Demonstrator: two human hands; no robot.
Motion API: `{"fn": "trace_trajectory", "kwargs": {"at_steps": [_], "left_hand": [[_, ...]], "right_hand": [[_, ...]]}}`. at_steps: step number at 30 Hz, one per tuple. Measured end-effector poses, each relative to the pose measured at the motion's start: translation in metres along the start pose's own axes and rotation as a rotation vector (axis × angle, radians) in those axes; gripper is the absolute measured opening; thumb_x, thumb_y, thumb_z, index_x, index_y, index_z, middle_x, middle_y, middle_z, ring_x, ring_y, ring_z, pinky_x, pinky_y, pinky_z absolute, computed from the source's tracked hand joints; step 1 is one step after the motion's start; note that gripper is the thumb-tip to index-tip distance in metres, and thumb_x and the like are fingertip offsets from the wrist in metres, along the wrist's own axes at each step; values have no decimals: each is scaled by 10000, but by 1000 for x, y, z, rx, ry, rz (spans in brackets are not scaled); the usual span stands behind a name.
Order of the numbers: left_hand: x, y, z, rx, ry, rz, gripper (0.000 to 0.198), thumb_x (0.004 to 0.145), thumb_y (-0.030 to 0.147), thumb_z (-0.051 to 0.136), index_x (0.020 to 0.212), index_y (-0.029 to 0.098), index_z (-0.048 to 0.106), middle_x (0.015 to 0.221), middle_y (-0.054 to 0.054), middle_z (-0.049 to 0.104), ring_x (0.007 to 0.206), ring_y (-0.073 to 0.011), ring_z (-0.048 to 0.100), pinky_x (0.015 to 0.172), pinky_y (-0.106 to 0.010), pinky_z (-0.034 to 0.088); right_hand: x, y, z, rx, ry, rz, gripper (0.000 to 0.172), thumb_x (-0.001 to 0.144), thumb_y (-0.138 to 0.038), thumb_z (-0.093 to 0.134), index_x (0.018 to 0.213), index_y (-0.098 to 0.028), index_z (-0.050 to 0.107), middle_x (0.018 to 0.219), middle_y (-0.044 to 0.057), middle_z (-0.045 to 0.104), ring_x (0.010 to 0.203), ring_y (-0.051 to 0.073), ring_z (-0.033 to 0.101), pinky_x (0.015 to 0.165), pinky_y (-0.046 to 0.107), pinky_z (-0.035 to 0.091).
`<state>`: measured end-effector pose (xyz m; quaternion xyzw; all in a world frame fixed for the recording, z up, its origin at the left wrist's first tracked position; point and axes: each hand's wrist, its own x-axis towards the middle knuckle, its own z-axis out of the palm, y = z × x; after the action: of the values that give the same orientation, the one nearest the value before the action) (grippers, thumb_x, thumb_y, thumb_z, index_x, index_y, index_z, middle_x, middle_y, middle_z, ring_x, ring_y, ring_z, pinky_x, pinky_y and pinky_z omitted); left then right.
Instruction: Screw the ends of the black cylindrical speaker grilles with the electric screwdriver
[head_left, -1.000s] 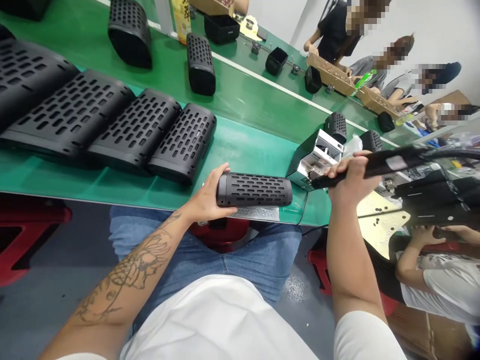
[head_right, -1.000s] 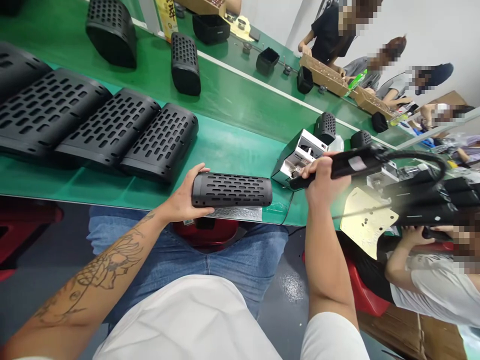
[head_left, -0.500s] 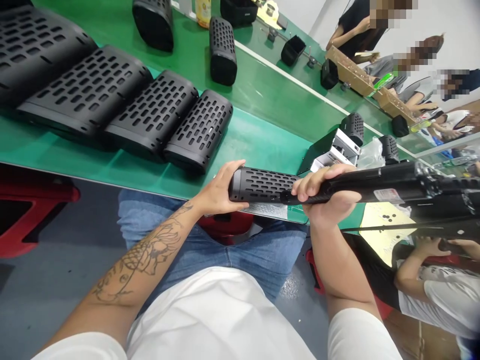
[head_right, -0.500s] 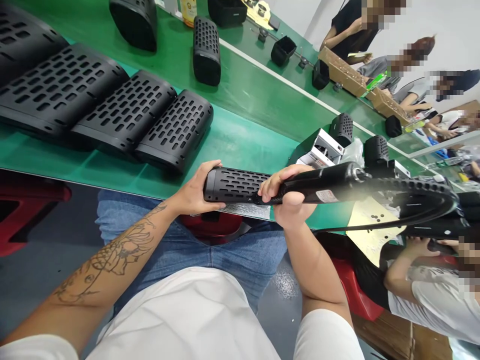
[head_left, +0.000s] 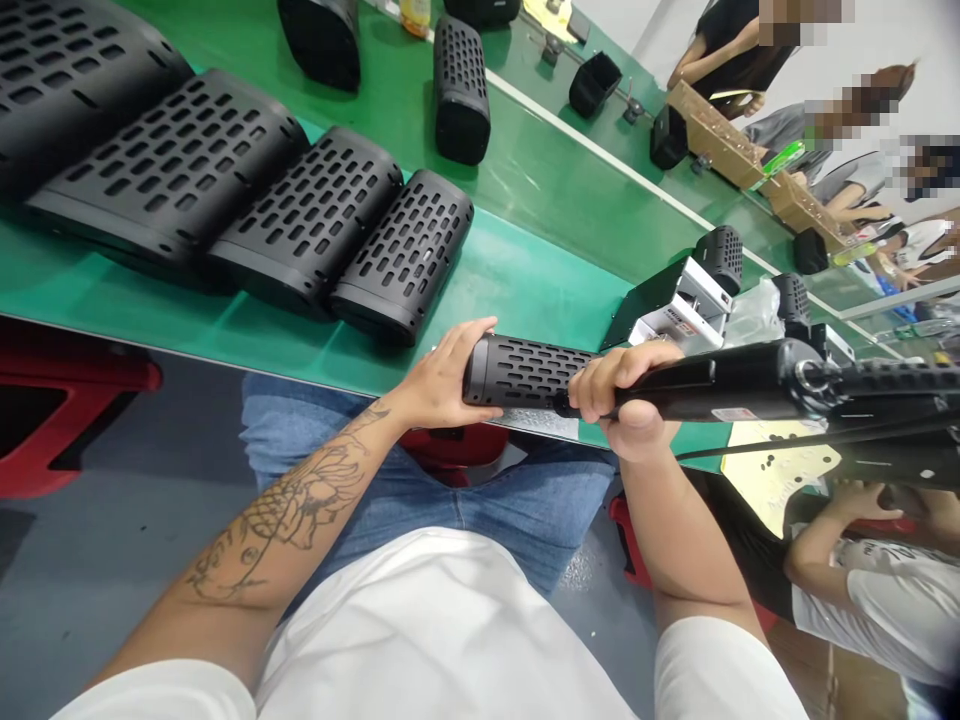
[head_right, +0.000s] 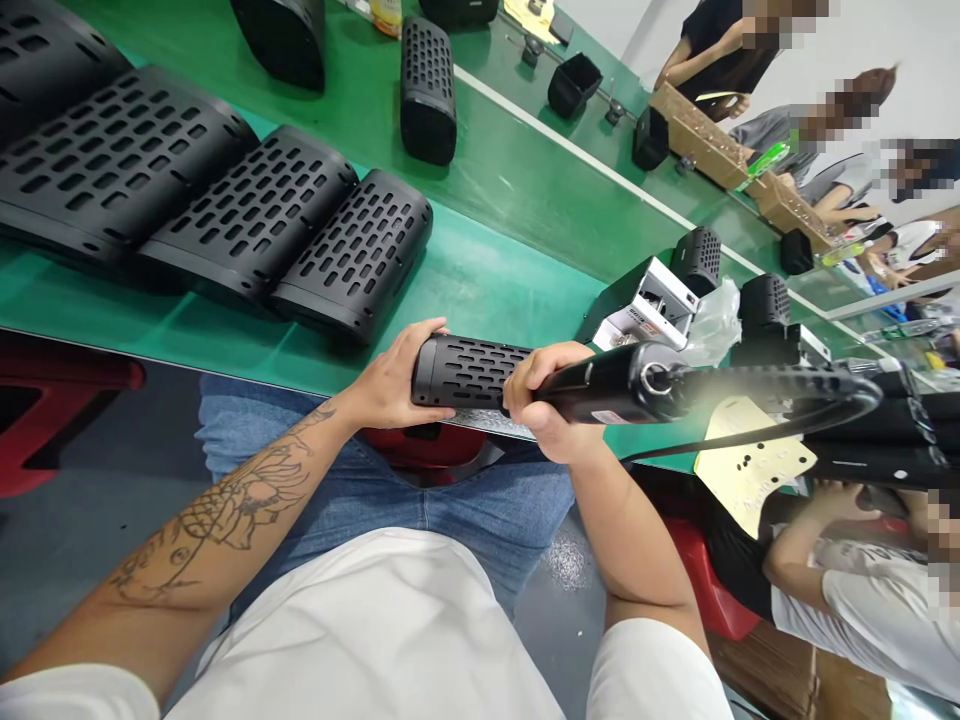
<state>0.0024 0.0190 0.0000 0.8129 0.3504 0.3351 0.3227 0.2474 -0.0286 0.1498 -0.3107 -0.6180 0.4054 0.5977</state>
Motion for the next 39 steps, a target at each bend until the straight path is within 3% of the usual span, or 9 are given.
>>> {"fn": "trace_trajectory", "kwargs": {"at_steps": [11, 16, 19, 22, 25, 28, 34, 37, 39], "left_hand": [[1, -2, -3, 10, -16, -16, 1412, 829, 548, 1064, 1923, 298, 208, 1804, -228, 550, 1677, -479, 583, 1375, -636, 545], [-5, -7, -1, 55, 42, 68, 1360, 864, 573, 1030, 1912, 265, 220, 1789, -234, 567, 1675, -478, 597, 1415, -659, 517], [-8, -10, 3, 90, 63, 59, 1366, 851, 584, 1030, 1908, 261, 227, 1763, -225, 592, 1656, -481, 621, 1402, -666, 541], [-9, -11, 7, 105, 64, 69, 1343, 848, 592, 1028, 1896, 269, 251, 1758, -216, 600, 1644, -480, 636, 1396, -662, 556], [-10, -12, 8, 99, 79, 92, 1308, 863, 614, 1020, 1886, 282, 276, 1760, -212, 599, 1624, -477, 659, 1369, -660, 586], [-9, -14, 8, 81, 67, 112, 1331, 860, 619, 1030, 1894, 297, 257, 1757, -214, 591, 1601, -474, 679, 1322, -648, 628], [-8, -16, 7, 15, 41, 129, 1375, 852, 592, 1055, 1909, 322, 218, 1803, -220, 536, 1620, -475, 662, 1326, -656, 621], [-6, -13, 7, -16, 25, 124, 1361, 847, 577, 1062, 1903, 319, 244, 1817, -215, 525, 1643, -471, 644, 1347, -638, 605], [-5, -10, 7, -34, 15, 96, 1357, 831, 558, 1073, 1896, 322, 267, 1818, -206, 529, 1649, -465, 640, 1344, -617, 611]], "right_hand": [[1, 6, -3, 116, -120, -63, 395, 948, -504, 1020, 906, -287, 693, 595, -100, 646, 412, 107, 557, 488, 253, 565], [-1, 0, -11, 67, -64, -51, 457, 930, -651, 1005, 982, -278, 746, 618, -75, 676, 423, 133, 584, 475, 288, 565], [12, -11, -51, -93, 250, -153, 515, 940, -748, 949, 1038, -290, 732, 572, -118, 585, 378, 130, 512, 442, 302, 535], [30, -9, -115, -444, 634, -210, 558, 883, -739, 988, 970, -271, 697, 602, -108, 596, 428, 138, 567, 484, 315, 543], [40, 13, -170, -571, 764, -213, 607, 873, -816, 928, 919, -286, 634, 580, -108, 591, 445, 164, 592, 501, 338, 538], [39, 35, -193, -513, 774, -186, 593, 892, -813, 888, 896, -306, 582, 550, -128, 556, 425, 166, 556, 501, 357, 552], [24, 16, -165, -423, 723, -196, 551, 905, -744, 938, 943, -280, 644, 581, -117, 583, 434, 159, 559, 500, 355, 568], [13, -13, -119, -259, 637, -226, 522, 947, -734, 929, 1025, -285, 675, 612, -121, 582, 426, 140, 547, 495, 323, 574], [5, -28, -79, -112, 480, -207, 529, 950, -769, 916, 1047, -301, 690, 612, -120, 583, 407, 139, 541, 478, 317, 579]]}}
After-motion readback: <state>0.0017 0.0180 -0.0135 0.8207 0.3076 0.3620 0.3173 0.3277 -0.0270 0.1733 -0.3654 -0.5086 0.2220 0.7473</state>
